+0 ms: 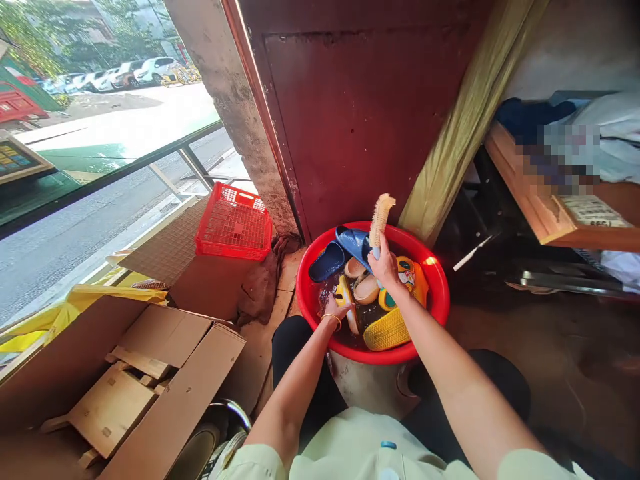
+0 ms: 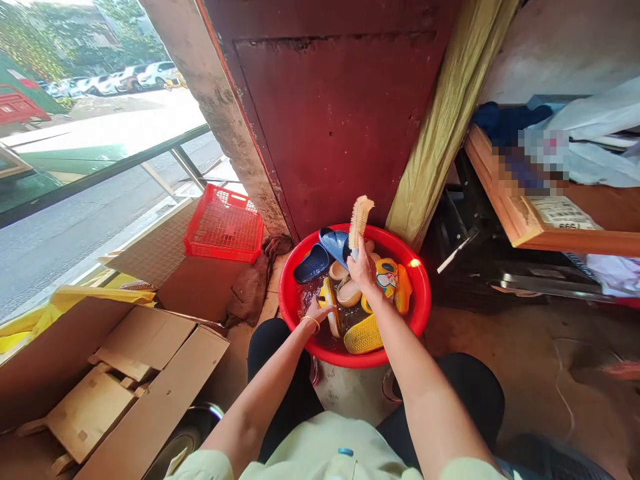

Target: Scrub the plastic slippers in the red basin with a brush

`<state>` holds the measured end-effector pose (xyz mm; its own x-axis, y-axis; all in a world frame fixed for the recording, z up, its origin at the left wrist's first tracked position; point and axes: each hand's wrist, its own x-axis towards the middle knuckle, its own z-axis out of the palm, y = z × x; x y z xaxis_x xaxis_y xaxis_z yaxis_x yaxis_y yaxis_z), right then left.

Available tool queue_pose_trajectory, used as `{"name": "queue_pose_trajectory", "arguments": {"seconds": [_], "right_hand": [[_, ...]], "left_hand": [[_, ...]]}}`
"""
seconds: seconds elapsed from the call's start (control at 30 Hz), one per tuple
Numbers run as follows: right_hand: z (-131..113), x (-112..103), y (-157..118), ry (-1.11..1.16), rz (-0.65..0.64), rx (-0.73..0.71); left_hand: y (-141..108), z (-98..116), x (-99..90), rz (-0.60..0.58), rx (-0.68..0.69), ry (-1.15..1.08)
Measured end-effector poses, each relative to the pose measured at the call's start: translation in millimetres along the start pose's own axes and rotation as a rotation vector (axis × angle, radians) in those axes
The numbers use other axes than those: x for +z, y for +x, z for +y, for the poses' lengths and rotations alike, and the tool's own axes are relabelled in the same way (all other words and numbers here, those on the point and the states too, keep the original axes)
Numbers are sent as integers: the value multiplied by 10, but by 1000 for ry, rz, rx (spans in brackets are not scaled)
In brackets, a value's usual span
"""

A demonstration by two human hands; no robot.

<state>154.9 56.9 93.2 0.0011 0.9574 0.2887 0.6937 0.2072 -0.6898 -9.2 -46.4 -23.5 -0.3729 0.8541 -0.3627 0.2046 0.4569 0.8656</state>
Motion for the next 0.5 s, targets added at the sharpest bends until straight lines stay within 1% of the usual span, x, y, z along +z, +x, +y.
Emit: {"name": "queue_pose_trajectory", "arguments": {"seconds": [0.13,0.2,0.27,0.33,0.43,0.5], "right_hand": [[267,146,-191,-42,-118,43],[381,178,-267,-30,-133,54],[452,180,-299,-22,-128,58],[475,169,-305,-21,-138,46],[453,161,-343,-21,-186,20],[427,160,-422,-18,-174,12]], "left_hand": [[45,62,-29,51,-70,-96],[49,102,-77,88,-84,-125],[18,134,-128,119,-63,-132],[-50,154,-173,150,32,-85],[-177,164,-233,191,286,17],[-233,163,-277,201,413,19]]}}
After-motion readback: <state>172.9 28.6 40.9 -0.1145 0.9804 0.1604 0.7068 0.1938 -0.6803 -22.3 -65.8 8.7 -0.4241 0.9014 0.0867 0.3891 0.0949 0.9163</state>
